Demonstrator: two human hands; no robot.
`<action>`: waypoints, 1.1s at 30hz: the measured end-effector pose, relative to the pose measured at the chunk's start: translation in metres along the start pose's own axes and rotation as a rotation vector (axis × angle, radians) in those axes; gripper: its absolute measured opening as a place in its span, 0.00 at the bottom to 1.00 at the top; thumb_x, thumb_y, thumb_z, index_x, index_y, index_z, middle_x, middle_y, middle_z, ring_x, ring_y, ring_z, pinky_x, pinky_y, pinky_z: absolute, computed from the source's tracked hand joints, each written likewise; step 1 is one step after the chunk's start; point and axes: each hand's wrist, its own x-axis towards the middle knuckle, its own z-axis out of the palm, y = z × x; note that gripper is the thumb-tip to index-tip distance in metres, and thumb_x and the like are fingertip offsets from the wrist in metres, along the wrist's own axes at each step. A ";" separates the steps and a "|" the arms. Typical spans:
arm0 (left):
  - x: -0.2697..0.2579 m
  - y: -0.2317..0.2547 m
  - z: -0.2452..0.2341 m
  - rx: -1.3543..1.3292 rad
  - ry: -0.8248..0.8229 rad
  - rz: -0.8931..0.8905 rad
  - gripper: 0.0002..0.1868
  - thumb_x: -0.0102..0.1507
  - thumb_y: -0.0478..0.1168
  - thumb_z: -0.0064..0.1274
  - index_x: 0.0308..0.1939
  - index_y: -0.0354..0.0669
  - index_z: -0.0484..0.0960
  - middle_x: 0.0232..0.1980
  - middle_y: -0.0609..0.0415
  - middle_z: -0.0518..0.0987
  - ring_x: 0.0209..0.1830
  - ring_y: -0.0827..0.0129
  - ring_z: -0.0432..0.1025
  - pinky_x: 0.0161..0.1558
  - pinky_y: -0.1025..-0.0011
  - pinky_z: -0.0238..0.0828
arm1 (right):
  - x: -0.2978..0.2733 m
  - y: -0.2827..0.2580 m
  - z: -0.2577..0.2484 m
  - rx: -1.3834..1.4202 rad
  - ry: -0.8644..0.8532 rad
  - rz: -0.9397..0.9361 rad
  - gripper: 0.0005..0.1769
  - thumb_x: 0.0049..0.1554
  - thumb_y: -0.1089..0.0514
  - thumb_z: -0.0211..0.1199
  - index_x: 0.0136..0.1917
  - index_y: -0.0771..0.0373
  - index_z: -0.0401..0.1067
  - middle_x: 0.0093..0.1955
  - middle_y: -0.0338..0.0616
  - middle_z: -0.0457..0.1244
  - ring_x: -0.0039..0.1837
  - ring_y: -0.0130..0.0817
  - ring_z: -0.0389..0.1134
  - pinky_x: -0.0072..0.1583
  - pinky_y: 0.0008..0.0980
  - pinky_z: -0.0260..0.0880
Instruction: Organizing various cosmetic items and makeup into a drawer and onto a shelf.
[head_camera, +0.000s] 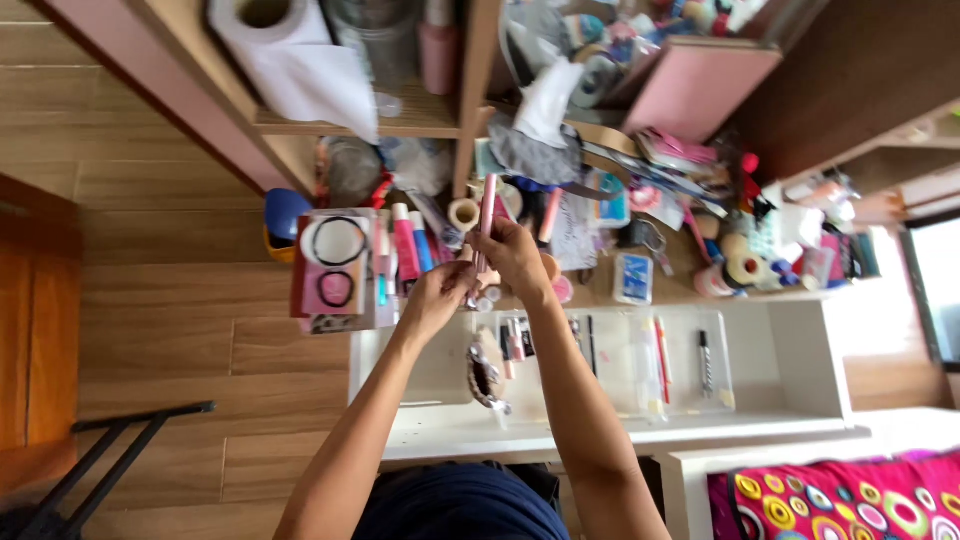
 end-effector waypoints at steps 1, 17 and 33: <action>-0.001 0.003 0.009 0.001 -0.013 0.000 0.13 0.72 0.41 0.49 0.52 0.34 0.83 0.36 0.51 0.82 0.35 0.69 0.74 0.38 0.71 0.71 | -0.012 -0.011 -0.008 0.001 0.013 0.001 0.12 0.59 0.55 0.67 0.48 0.67 0.76 0.37 0.29 0.63 0.38 0.17 0.58 0.39 0.25 0.59; -0.043 0.030 0.063 0.143 0.098 0.010 0.12 0.66 0.38 0.59 0.51 0.39 0.88 0.36 0.55 0.84 0.29 0.78 0.72 0.30 0.77 0.70 | -0.068 0.003 -0.108 0.433 -0.018 0.009 0.05 0.65 0.61 0.60 0.49 0.67 0.70 0.34 0.38 0.60 0.31 0.22 0.56 0.33 0.24 0.57; -0.146 0.034 0.057 -0.268 0.554 0.208 0.09 0.69 0.34 0.53 0.52 0.36 0.83 0.47 0.53 0.85 0.46 0.71 0.81 0.50 0.73 0.81 | -0.125 0.020 -0.060 0.150 -0.217 0.062 0.09 0.60 0.58 0.68 0.43 0.63 0.70 0.33 0.34 0.60 0.29 0.22 0.57 0.31 0.25 0.59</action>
